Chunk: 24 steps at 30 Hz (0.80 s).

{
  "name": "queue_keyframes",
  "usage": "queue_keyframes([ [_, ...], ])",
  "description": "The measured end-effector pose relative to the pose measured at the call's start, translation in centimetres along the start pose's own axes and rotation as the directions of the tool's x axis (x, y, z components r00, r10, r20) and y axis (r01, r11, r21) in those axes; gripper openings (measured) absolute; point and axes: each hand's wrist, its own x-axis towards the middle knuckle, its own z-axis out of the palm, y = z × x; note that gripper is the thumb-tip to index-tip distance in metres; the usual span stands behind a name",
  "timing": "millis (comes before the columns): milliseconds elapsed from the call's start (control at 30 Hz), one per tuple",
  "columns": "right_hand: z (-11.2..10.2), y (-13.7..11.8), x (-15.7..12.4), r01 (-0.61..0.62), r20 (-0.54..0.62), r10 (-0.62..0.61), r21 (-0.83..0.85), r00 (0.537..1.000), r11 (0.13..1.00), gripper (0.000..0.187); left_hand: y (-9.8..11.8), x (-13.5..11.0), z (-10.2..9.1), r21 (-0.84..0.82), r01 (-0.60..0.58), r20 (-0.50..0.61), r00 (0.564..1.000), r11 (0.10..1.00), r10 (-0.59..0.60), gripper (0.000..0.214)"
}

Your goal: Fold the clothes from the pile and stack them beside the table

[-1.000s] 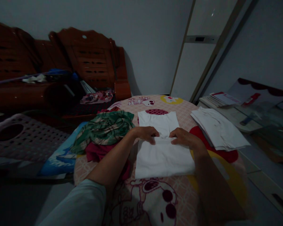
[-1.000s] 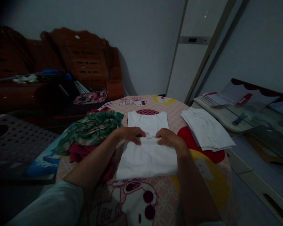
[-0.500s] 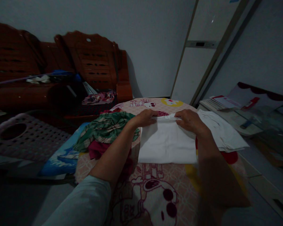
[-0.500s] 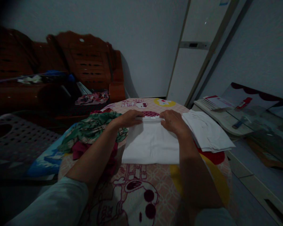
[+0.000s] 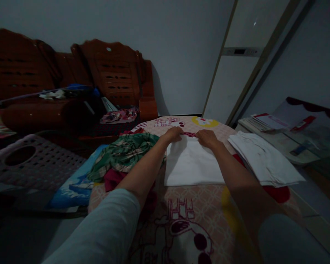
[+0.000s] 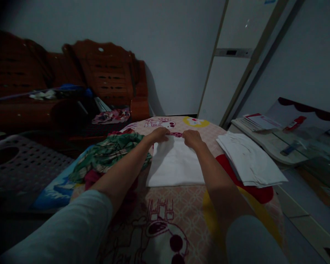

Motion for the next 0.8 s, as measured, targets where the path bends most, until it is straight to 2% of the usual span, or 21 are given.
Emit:
queue_keyframes([
  [200,0.4,0.8,1.1,-0.016,-0.075,0.016,-0.001,0.997,1.000,0.034,-0.9,1.2,0.2,-0.058,0.037,-0.081,0.996,0.998,-0.042,0.037],
  [300,1.5,0.3,1.3,-0.055,-0.075,0.055,-0.002,0.996,0.998,0.036,-0.7,1.4,1.4,-0.058,0.133,-0.083,0.987,0.989,-0.137,0.037],
  [367,2.8,-0.2,0.9,-0.050,-0.077,0.049,-0.008,0.996,0.999,0.039,-0.1,0.9,2.6,-0.058,0.174,-0.127,0.975,0.983,-0.180,0.040],
  [467,5.0,-1.1,-0.6,-0.060,-0.135,0.065,0.036,0.989,0.998,0.044,1.1,-0.1,4.4,-0.109,0.127,-0.287,0.946,0.986,-0.153,0.043],
  [533,6.3,-1.6,-1.7,-0.074,-0.171,0.089,0.096,0.981,0.993,0.046,1.8,-0.9,5.3,-0.161,0.053,-0.341,0.934,0.986,-0.106,0.041],
  [600,7.5,-1.9,-2.6,-0.095,-0.154,0.120,0.158,0.981,0.983,0.046,2.3,-1.7,6.0,-0.197,0.014,-0.298,0.952,0.980,-0.074,0.038],
  [700,8.8,-1.9,-3.4,-0.152,-0.048,0.166,0.218,0.985,0.964,0.053,2.5,-2.7,7.0,-0.183,-0.007,-0.156,0.987,0.983,-0.022,0.042],
  [800,9.4,-1.5,-3.7,-0.181,0.004,0.185,0.224,0.983,0.958,0.057,2.4,-3.4,7.8,-0.127,-0.049,-0.083,0.996,0.991,0.038,0.049],
])
